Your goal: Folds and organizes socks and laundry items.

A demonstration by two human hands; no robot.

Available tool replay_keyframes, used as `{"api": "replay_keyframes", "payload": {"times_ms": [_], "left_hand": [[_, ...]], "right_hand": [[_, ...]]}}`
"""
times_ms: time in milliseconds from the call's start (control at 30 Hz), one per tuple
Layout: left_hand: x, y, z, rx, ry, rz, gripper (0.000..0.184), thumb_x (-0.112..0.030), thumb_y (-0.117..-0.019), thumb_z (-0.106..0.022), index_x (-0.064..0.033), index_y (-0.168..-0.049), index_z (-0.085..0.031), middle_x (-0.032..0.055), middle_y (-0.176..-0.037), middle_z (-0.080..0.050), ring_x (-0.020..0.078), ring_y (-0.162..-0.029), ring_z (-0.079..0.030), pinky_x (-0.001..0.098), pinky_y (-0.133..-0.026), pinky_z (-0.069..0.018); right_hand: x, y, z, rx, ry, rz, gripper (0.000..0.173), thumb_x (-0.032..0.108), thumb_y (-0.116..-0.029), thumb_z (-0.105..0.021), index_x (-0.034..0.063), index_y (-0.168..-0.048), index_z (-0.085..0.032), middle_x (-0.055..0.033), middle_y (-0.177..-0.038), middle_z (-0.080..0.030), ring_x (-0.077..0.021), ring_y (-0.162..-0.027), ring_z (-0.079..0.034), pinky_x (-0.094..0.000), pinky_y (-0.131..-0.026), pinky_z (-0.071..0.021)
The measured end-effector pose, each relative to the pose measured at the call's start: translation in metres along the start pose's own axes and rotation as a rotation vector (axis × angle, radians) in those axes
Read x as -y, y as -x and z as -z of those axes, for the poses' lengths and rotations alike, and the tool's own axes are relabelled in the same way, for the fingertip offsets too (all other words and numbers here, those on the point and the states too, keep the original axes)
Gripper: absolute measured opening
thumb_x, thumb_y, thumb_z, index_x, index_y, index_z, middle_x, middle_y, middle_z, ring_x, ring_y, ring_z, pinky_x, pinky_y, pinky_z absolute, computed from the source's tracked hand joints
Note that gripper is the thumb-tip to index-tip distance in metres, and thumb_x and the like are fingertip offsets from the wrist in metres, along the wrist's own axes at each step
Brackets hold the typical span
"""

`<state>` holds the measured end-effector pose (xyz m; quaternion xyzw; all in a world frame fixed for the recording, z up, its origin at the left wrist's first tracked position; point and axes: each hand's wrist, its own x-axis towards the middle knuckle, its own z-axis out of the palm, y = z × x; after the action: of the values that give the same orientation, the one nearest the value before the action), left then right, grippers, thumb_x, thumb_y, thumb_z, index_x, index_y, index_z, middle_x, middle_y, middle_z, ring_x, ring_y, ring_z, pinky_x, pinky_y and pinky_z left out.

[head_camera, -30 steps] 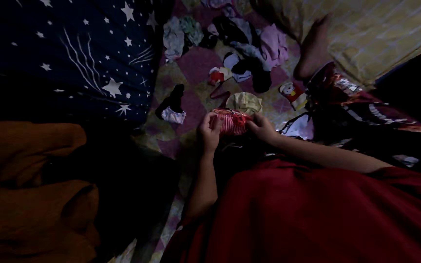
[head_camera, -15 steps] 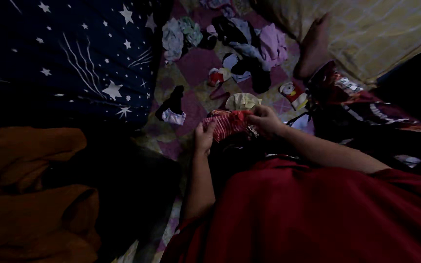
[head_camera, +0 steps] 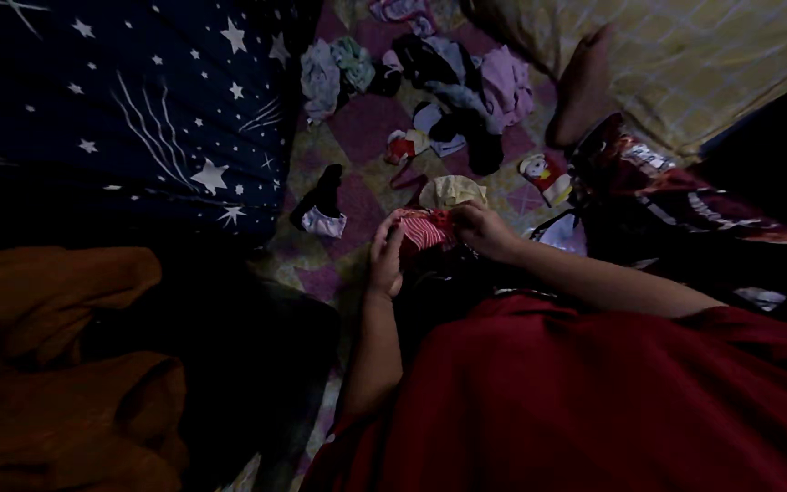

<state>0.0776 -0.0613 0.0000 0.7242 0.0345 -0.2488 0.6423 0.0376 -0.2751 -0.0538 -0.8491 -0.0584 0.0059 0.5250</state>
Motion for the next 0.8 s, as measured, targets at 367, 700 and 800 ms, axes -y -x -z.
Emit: {"api": "replay_keyframes", "payload": {"times_ms": [367, 700, 800], "left_hand": [[-0.002, 0.002, -0.013, -0.098, -0.008, 0.007, 0.051, 0.003, -0.1013, -0.051, -0.0084, -0.150, -0.040, 0.0148, -0.140, -0.053, 0.0196, -0.112, -0.060, 0.0373, -0.092, -0.0530], [-0.004, -0.007, -0.058, -0.175, 0.271, -0.081, 0.052, 0.003, -0.1007, -0.052, -0.0087, -0.149, -0.036, 0.0099, -0.130, -0.057, 0.0153, -0.107, -0.061, 0.0339, -0.088, -0.0550], [-0.011, -0.008, -0.066, -0.081, 0.219, -0.054, 0.036, -0.005, -0.1058, -0.044, -0.0058, -0.142, -0.045, 0.0068, -0.120, -0.062, 0.0117, -0.103, -0.062, 0.0330, -0.089, -0.0545]], "right_hand": [[0.009, -0.002, 0.003, 0.128, 0.458, 0.084, 0.048, 0.030, -0.0953, -0.069, -0.0035, -0.129, -0.064, -0.0309, -0.144, -0.051, -0.0515, -0.134, -0.047, -0.0664, -0.105, -0.0386], [0.040, -0.009, 0.006, -0.248, -1.137, -0.581, 0.022, 0.015, -0.1101, -0.036, 0.0079, -0.110, -0.056, 0.0031, -0.077, -0.060, -0.0046, -0.063, -0.057, -0.0217, -0.062, -0.0520], [0.047, 0.003, 0.008, -0.167, -1.446, -0.549, 0.027, 0.021, -0.1107, -0.030, 0.0162, -0.105, -0.056, 0.0047, -0.081, -0.063, -0.0042, -0.069, -0.060, -0.0214, -0.067, -0.0532]]}}
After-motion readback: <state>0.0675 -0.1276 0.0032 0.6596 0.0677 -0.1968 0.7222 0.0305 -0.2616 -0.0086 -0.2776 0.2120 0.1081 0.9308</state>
